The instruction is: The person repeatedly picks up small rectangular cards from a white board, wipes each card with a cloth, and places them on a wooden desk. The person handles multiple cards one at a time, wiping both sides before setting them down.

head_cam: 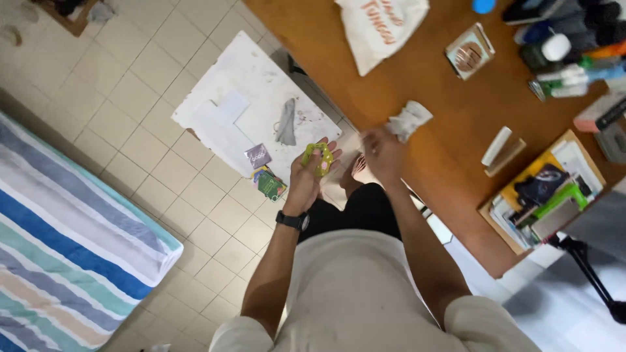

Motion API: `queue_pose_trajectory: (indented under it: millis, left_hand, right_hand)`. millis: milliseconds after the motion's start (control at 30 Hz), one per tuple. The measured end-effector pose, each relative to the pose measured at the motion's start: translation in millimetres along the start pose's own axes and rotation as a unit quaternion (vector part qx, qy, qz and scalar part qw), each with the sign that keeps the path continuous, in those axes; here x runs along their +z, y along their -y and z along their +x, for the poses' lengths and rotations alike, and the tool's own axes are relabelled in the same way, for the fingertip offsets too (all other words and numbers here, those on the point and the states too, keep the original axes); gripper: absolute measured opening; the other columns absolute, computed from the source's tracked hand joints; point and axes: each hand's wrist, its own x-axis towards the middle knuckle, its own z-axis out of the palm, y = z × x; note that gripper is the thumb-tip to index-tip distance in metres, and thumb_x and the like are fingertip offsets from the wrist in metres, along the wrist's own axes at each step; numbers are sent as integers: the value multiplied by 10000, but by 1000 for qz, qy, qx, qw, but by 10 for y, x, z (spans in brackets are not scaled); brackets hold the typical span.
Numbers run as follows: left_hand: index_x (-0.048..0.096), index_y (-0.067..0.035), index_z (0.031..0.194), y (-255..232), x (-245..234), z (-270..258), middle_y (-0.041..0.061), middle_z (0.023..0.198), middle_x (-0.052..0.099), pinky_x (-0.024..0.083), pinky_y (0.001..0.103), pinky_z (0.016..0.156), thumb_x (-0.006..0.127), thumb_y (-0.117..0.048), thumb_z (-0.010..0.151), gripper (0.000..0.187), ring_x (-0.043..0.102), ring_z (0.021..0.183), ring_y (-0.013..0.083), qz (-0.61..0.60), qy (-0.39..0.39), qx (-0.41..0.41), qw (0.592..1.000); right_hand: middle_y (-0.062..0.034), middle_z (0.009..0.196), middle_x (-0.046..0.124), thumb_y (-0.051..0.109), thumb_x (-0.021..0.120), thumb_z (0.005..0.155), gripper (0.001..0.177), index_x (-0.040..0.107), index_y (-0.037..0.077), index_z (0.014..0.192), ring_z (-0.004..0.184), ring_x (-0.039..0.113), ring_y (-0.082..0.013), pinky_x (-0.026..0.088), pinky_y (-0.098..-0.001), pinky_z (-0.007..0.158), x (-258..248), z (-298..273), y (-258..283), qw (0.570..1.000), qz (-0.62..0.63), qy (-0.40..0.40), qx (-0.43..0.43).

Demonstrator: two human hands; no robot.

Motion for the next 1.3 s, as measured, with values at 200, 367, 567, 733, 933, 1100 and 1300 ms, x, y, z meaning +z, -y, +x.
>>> queue_pose_trajectory:
  millis: [200,367,567,733,933,1100,1300]
  left_hand:
    - [376,-105,1570,61,528,-72,277,1284,645,619,492,904,439,-121,1094,480,706,1099,364,39,70,-17,997]
    - [472,-102,1500,465,887,49,249,1133,699,642,493,856,435,-385,1087,502,738,1005,339,-1,56,-45,997]
    - [566,-97,1436,1118,1283,311,229,1125,705,609,554,916,505,-617,1010,675,725,1011,354,-59,29,-97,993]
    - [579,-58,1397,1286,2180,223,250,1176,701,607,549,923,532,-648,976,727,720,1037,349,-83,60,-129,986]
    - [710,-75,1178,1307,2797,163,190,1153,737,577,486,984,569,-560,997,536,737,1039,319,-125,110,-157,973]
    - [676,-17,1230,1172,3238,160,229,1116,740,650,433,842,609,-624,951,671,765,968,331,-168,192,-255,933]
    - [668,4,1255,921,3719,-85,213,1124,743,637,445,895,645,-550,978,620,771,950,314,-126,220,-284,925]
  right_hand:
    - [-185,1500,318,272,689,994,555,500,218,1514,1161,624,-479,518,-570,1009,-592,392,-599,961,-266,18,80]
    - [-223,1207,490,-8,651,910,370,586,42,1270,1077,619,-529,562,-545,874,-500,438,-1326,992,-85,-37,-86]
    - [-185,1041,634,148,734,878,261,675,43,1109,988,632,-453,507,-476,851,-1396,15,-569,963,74,-160,-202]
    - [-272,1105,666,-31,569,907,262,634,-6,1159,1084,627,-532,513,-576,929,-1909,-330,-15,954,130,14,-271]
    - [-312,1435,517,-95,495,850,601,512,-38,1447,1363,471,-525,361,-593,1160,-2473,-261,9,955,93,-17,-281]
    - [-279,1501,476,-104,493,900,549,536,-54,1445,1433,384,-499,264,-588,1224,-2772,-155,-49,968,43,-107,-225]
    - [-293,1436,528,-139,505,876,514,572,-82,1383,1382,460,-495,341,-589,1185,-3028,-261,143,970,20,-125,-207]
